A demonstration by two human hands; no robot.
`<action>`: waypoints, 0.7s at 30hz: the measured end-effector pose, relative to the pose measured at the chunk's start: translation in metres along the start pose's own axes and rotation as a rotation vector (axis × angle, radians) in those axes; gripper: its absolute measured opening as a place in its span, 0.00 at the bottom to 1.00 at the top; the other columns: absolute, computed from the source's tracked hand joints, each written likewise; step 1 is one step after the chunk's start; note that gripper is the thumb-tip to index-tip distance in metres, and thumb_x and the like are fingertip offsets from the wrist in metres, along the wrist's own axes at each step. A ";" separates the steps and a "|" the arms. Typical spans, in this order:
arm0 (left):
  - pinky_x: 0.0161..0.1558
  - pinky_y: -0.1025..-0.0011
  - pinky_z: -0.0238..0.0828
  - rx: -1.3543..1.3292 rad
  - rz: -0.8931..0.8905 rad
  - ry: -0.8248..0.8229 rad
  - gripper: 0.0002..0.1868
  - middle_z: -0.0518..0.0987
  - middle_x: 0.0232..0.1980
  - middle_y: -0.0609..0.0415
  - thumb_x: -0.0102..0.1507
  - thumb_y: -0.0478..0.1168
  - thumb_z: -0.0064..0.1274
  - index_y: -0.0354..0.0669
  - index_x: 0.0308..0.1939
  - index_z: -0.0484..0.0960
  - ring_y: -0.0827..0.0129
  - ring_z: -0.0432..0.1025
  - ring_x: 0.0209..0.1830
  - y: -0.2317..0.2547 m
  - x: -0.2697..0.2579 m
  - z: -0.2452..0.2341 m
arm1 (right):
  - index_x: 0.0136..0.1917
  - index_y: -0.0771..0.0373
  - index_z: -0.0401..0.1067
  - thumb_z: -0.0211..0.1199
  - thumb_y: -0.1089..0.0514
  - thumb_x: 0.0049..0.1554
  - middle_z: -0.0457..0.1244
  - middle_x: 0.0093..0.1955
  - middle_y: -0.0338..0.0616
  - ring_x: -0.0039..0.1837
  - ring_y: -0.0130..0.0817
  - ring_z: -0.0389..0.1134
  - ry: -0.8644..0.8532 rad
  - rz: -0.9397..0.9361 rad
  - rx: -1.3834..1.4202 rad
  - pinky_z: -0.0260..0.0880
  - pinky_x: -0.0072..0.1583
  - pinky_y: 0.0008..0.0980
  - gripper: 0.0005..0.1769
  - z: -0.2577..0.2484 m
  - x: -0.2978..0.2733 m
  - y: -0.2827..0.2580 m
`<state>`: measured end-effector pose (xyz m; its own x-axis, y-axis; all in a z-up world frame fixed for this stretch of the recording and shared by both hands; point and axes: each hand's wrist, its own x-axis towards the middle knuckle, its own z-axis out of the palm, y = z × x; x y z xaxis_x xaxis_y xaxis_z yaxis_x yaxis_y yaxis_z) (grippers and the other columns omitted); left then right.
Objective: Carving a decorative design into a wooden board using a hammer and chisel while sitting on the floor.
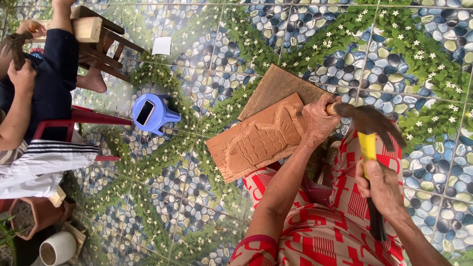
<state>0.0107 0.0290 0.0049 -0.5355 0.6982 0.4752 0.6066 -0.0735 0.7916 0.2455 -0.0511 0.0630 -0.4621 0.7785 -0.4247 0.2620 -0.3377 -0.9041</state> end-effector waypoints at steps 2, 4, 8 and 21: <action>0.25 0.65 0.62 -0.012 -0.045 0.037 0.14 0.69 0.22 0.63 0.67 0.43 0.54 0.53 0.31 0.65 0.69 0.65 0.18 0.023 0.010 -0.014 | 0.45 0.60 0.69 0.40 0.28 0.69 0.57 0.27 0.38 0.24 0.30 0.56 0.029 -0.032 -0.019 0.62 0.25 0.33 0.36 -0.004 -0.006 -0.010; 0.24 0.66 0.58 -0.049 -0.048 0.031 0.16 0.67 0.22 0.63 0.67 0.43 0.55 0.53 0.29 0.64 0.72 0.61 0.18 0.024 0.014 -0.019 | 0.44 0.57 0.67 0.41 0.26 0.69 0.56 0.28 0.34 0.25 0.26 0.55 0.029 -0.155 0.020 0.61 0.26 0.29 0.35 -0.008 -0.010 -0.031; 0.25 0.63 0.50 -0.098 -0.044 -0.004 0.17 0.60 0.22 0.62 0.69 0.45 0.53 0.54 0.30 0.63 0.72 0.52 0.20 0.017 0.009 -0.017 | 0.43 0.49 0.68 0.48 0.20 0.67 0.58 0.28 0.26 0.26 0.20 0.56 0.043 -0.390 0.182 0.60 0.28 0.24 0.33 -0.005 -0.013 -0.039; 0.20 0.69 0.48 -0.095 0.003 0.001 0.19 0.59 0.20 0.64 0.67 0.38 0.54 0.53 0.27 0.60 0.77 0.51 0.17 0.026 0.014 -0.019 | 0.42 0.52 0.64 0.43 0.18 0.66 0.55 0.29 0.28 0.27 0.21 0.54 0.070 -0.387 0.119 0.60 0.30 0.25 0.37 0.012 -0.007 -0.052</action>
<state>0.0078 0.0232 0.0400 -0.5345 0.6970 0.4780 0.5498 -0.1428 0.8230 0.2253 -0.0455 0.1125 -0.4474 0.8929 -0.0516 -0.0214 -0.0683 -0.9974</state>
